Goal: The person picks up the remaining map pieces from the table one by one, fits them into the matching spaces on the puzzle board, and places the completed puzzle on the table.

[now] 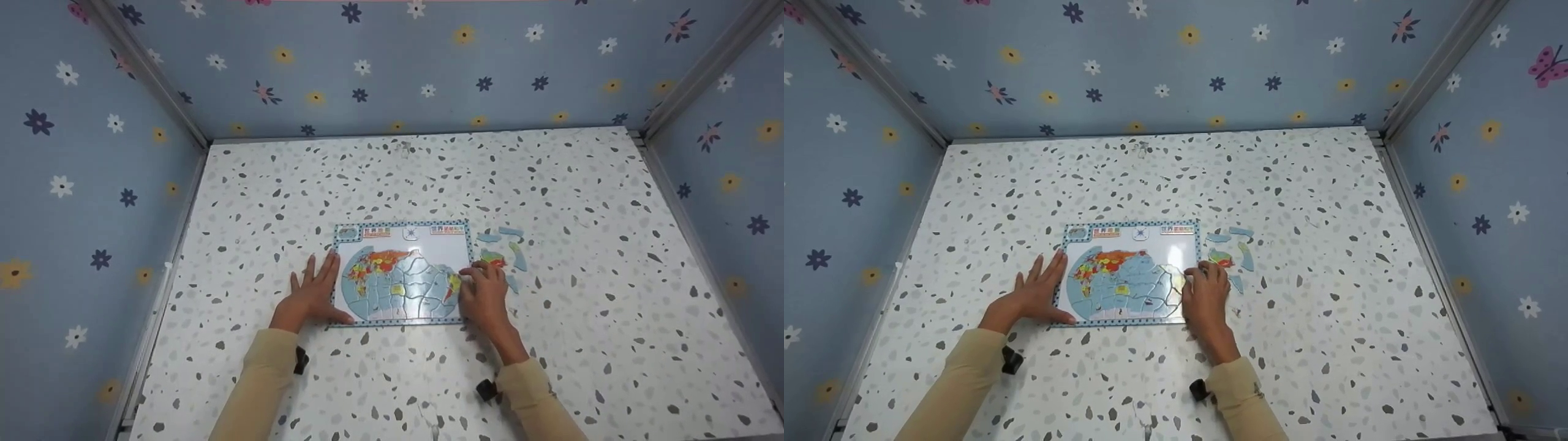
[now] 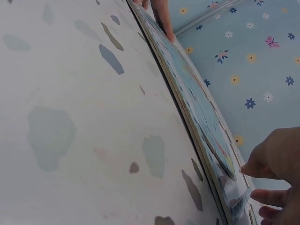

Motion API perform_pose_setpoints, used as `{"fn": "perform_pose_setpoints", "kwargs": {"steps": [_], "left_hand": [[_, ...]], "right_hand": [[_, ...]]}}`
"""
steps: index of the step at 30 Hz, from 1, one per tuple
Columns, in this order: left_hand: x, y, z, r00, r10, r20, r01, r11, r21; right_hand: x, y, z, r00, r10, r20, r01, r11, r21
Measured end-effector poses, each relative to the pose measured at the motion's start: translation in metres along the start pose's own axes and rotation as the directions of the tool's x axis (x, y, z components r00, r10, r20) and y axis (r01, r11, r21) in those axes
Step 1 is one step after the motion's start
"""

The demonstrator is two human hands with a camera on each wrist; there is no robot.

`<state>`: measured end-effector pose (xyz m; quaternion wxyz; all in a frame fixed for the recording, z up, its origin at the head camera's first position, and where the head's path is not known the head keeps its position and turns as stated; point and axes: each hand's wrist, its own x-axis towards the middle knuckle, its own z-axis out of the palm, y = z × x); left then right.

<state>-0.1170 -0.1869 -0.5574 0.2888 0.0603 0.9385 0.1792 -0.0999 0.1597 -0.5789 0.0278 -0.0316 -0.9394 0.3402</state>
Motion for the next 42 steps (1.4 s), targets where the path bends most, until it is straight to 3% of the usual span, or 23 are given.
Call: {"fn": "perform_pose_setpoints", "kwargs": {"steps": [7,23,42], "left_hand": [[-0.003,0.002,-0.002,1.000,0.023,-0.015,-0.023,1.000,-0.014],[-0.003,0.003,-0.003,1.000,0.009,-0.004,-0.009,1.000,-0.018],[-0.002,0.001,-0.002,1.000,0.014,-0.013,-0.014,1.000,-0.019]], "right_hand": [[0.002,0.005,-0.006,0.999,-0.033,-0.042,0.033,0.999,-0.003],[0.005,0.024,-0.022,0.993,-0.050,-0.102,0.050,0.999,0.000],[0.004,0.050,-0.041,0.981,0.172,-0.085,-0.176,0.984,-0.040]]}}
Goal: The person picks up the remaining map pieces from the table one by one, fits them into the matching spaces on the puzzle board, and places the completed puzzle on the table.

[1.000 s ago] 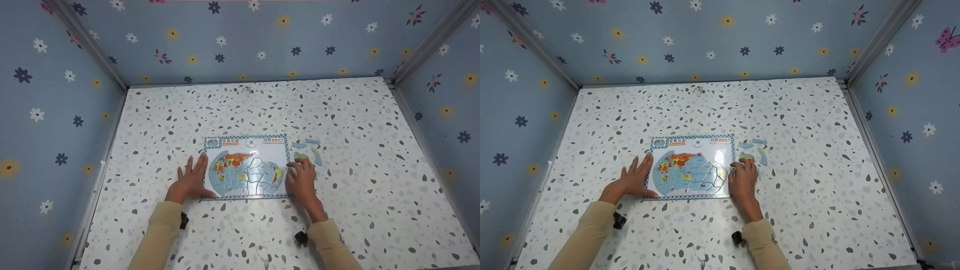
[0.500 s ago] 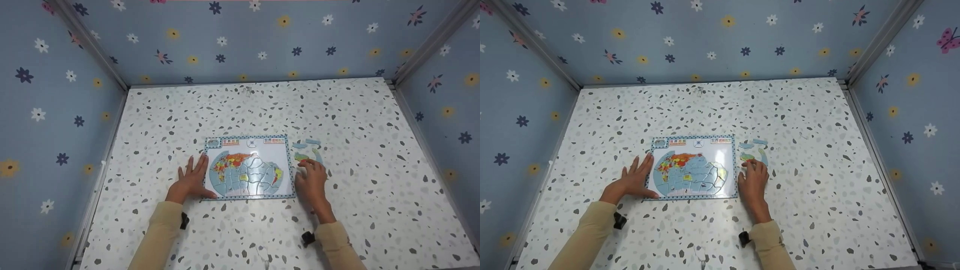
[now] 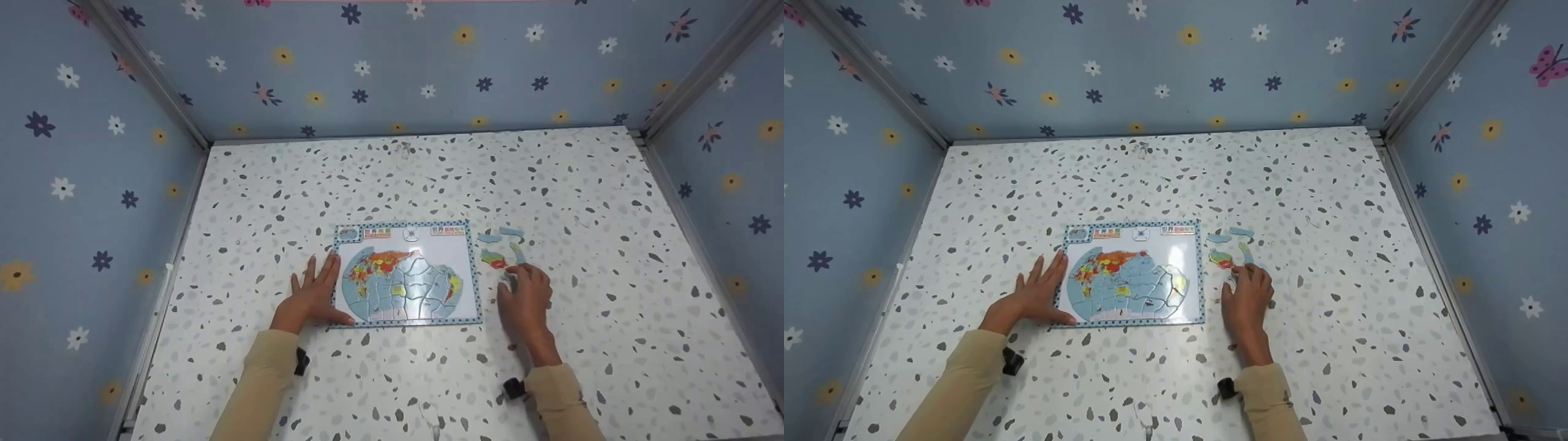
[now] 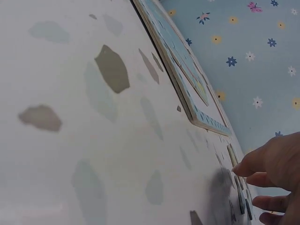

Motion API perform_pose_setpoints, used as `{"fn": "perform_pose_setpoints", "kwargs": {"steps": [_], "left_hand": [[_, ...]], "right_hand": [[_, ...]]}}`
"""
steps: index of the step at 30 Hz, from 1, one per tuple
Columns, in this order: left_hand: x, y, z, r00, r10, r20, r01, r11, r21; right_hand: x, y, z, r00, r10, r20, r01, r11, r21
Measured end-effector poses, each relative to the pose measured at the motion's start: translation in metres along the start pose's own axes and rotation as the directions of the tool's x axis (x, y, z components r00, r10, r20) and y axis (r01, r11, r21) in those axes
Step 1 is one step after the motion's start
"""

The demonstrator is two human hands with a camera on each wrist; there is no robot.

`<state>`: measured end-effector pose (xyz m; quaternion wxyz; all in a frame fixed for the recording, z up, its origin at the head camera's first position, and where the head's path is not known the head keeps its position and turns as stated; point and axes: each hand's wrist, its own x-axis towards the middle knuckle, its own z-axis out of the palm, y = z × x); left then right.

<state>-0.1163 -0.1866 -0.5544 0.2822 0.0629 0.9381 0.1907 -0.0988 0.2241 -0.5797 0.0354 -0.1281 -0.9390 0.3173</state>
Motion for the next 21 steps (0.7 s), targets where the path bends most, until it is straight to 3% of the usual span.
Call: {"fn": "perform_pose_setpoints", "kwargs": {"steps": [21], "left_hand": [[-0.0004,-0.0010,-0.0002,1.000,0.006,0.005,-0.006,1.000,0.014]], "right_hand": [[0.0021,0.0107,-0.0069,0.999,-0.017,-0.043,0.016,0.999,-0.044]]}}
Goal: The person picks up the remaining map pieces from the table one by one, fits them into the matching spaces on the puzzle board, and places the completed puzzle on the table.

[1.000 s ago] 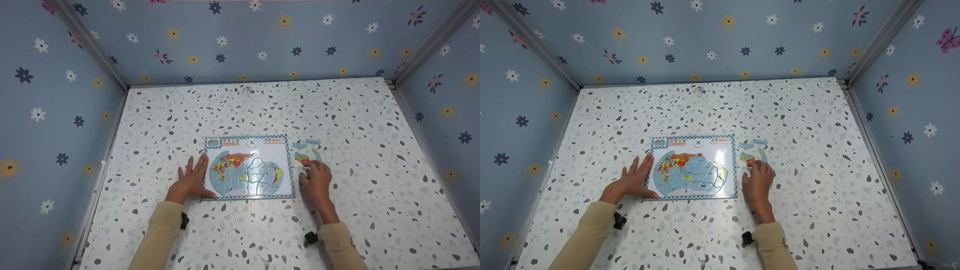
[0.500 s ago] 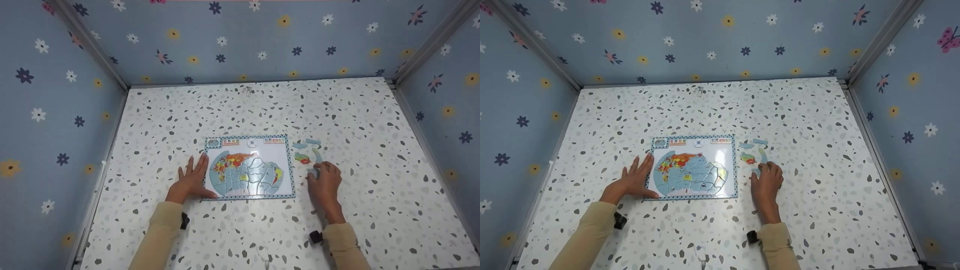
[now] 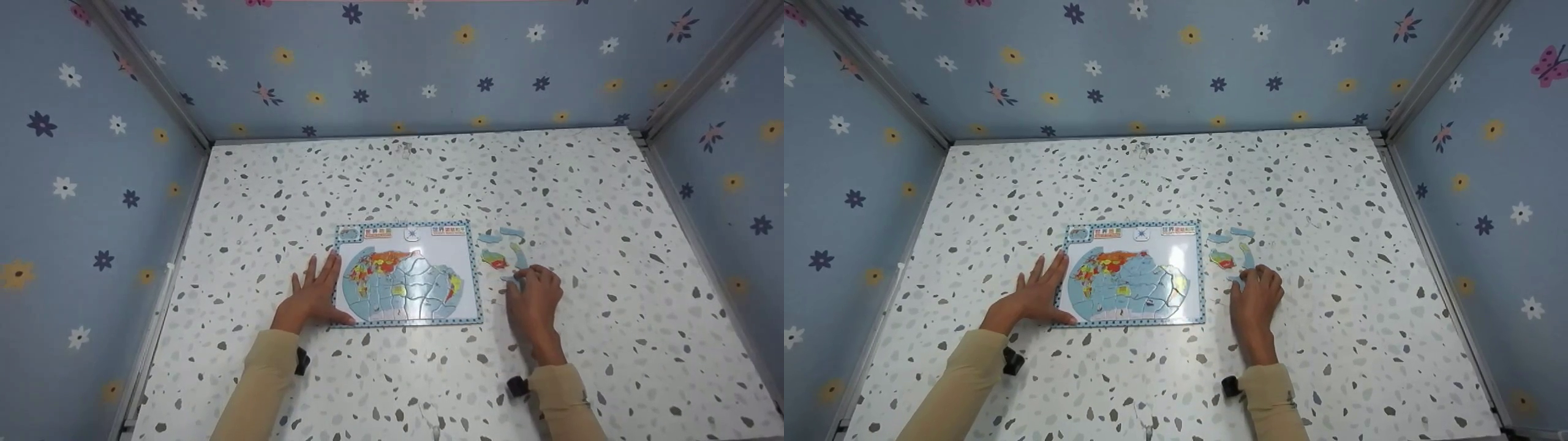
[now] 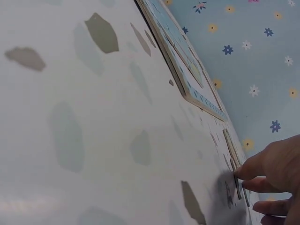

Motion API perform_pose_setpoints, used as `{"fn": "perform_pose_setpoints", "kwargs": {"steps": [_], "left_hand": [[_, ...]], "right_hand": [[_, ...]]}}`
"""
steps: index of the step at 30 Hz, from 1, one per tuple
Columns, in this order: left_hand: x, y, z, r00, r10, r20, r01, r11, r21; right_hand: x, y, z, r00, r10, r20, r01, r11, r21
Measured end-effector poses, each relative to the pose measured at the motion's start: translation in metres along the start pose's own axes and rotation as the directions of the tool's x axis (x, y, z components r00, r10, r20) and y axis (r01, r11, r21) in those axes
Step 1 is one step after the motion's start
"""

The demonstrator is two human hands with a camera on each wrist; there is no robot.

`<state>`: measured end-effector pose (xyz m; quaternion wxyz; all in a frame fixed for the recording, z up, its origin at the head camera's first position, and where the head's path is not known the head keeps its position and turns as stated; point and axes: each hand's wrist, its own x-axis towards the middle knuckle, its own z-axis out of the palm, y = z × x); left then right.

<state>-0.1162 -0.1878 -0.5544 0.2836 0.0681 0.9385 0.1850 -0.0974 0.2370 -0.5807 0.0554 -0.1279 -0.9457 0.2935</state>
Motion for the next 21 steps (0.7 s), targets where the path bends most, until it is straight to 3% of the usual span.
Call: {"fn": "perform_pose_setpoints", "kwargs": {"steps": [16,21], "left_hand": [[-0.0009,0.0005,0.0004,1.000,-0.004,0.014,0.004,1.000,0.011],[-0.0005,0.0008,0.0002,1.000,-0.009,0.012,0.008,1.000,0.005]], "right_hand": [[0.0005,-0.0026,-0.0009,0.997,-0.069,-0.027,0.067,0.995,-0.068],[0.0015,-0.0024,-0.0011,0.997,-0.066,-0.029,0.065,0.997,-0.034]]}}
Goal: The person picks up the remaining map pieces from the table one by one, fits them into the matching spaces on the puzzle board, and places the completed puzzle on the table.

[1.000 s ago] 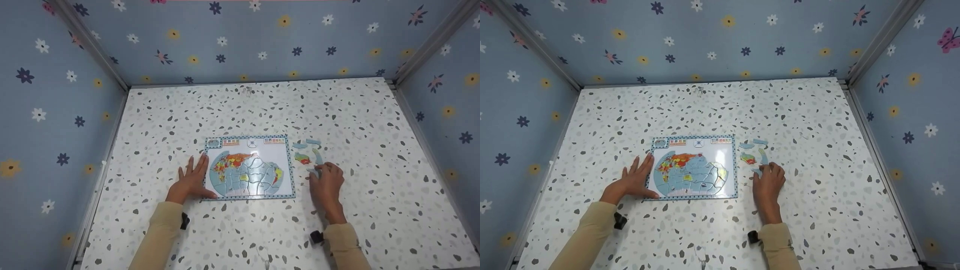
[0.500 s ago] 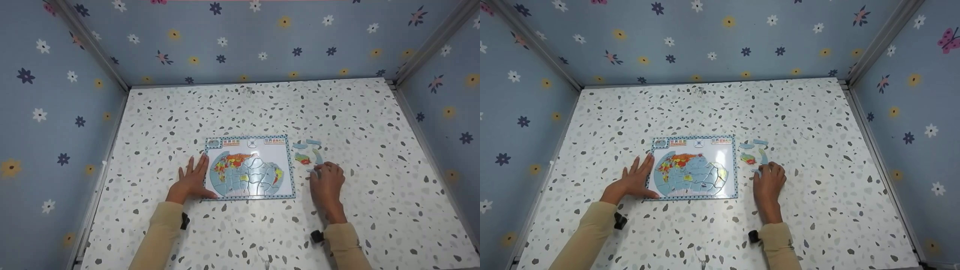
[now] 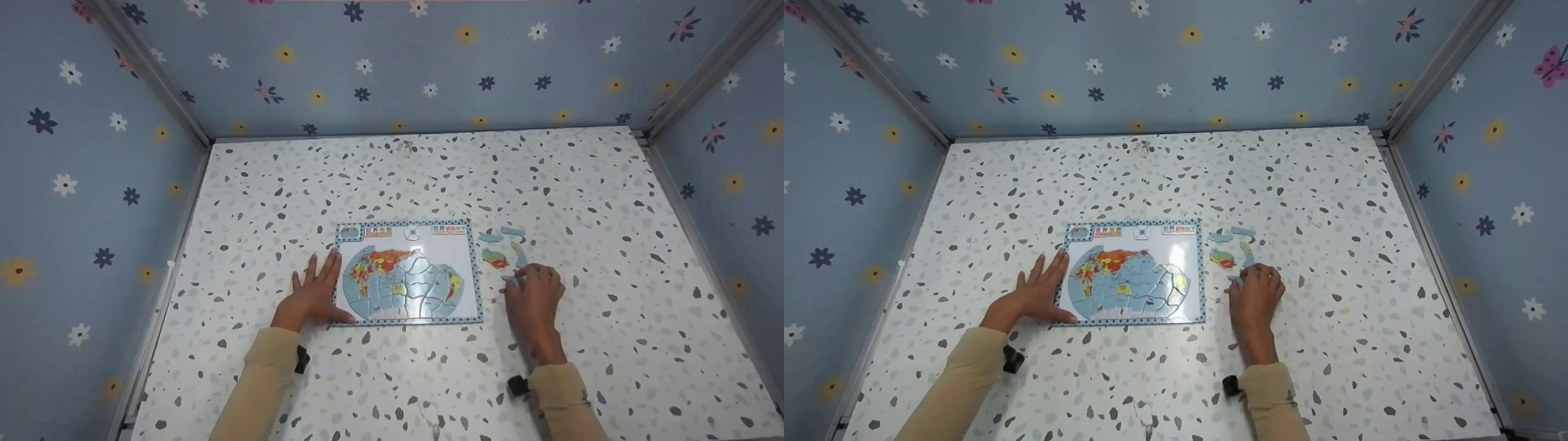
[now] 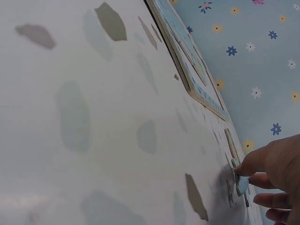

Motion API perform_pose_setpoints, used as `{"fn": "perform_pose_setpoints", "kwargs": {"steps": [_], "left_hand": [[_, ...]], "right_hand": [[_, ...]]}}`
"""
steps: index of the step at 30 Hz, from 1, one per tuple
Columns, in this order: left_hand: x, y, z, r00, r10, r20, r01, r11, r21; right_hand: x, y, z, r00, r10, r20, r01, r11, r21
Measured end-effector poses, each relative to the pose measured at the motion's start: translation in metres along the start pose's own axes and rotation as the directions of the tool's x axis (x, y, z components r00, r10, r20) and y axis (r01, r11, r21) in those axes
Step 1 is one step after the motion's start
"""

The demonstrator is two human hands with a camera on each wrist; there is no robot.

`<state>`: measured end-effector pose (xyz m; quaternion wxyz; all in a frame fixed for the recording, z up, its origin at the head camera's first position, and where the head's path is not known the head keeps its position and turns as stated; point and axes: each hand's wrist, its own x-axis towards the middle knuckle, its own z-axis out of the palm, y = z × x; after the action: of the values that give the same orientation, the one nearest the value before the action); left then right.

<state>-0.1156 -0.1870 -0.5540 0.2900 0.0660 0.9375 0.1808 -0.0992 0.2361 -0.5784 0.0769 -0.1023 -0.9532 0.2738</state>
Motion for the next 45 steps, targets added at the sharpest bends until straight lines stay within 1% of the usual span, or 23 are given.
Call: {"fn": "perform_pose_setpoints", "kwargs": {"steps": [3,7,11,14,17,19,23,25,27,30,33,37,45], "left_hand": [[0.001,-0.001,0.000,1.000,0.001,-0.001,-0.001,1.000,-0.005],[0.001,-0.001,0.001,1.000,0.006,-0.006,-0.006,1.000,-0.005],[0.000,-0.002,0.000,1.000,0.022,-0.018,-0.022,1.000,-0.003],[0.000,-0.001,-0.001,1.000,0.022,-0.020,-0.022,1.000,-0.006],[0.000,-0.001,-0.001,1.000,0.014,-0.016,-0.014,1.000,-0.005],[0.000,0.000,0.000,1.000,0.013,-0.015,-0.013,1.000,-0.003],[0.001,0.000,0.001,1.000,0.016,-0.017,-0.016,1.000,-0.001],[0.001,0.000,0.001,1.000,0.015,-0.015,-0.015,1.000,0.000],[0.001,0.000,0.001,1.000,0.015,-0.013,-0.015,1.000,-0.003],[0.000,-0.001,0.001,1.000,0.015,-0.012,-0.016,1.000,-0.010],[0.000,-0.001,0.001,1.000,0.017,-0.015,-0.017,1.000,-0.015],[0.000,-0.001,0.001,1.000,0.018,-0.016,-0.018,1.000,-0.012],[0.001,-0.001,0.001,1.000,0.012,-0.024,-0.012,1.000,-0.001]], "right_hand": [[0.000,0.001,-0.001,1.000,0.002,0.003,-0.002,0.999,0.043],[0.001,0.001,-0.002,1.000,0.023,0.012,-0.024,0.995,0.093],[0.003,0.001,-0.004,0.995,0.091,0.049,-0.097,0.987,0.131],[0.006,0.000,-0.007,0.981,0.162,0.107,-0.179,0.968,0.174],[0.008,-0.002,-0.010,0.964,0.212,0.159,-0.246,0.940,0.238],[0.010,-0.004,-0.011,0.960,0.222,0.172,-0.264,0.923,0.280],[0.013,-0.009,-0.013,0.965,0.209,0.161,-0.254,0.901,0.352],[0.014,-0.011,-0.012,0.963,0.215,0.165,-0.263,0.888,0.377],[0.015,-0.014,-0.011,0.958,0.228,0.172,-0.279,0.878,0.389],[0.017,-0.018,-0.009,0.947,0.258,0.190,-0.313,0.874,0.372],[0.018,-0.023,-0.006,0.953,0.244,0.180,-0.296,0.875,0.382],[0.019,-0.028,-0.001,0.974,0.184,0.131,-0.223,0.874,0.432],[0.022,-0.038,0.011,0.984,0.149,0.092,-0.175,0.867,0.467]]}}
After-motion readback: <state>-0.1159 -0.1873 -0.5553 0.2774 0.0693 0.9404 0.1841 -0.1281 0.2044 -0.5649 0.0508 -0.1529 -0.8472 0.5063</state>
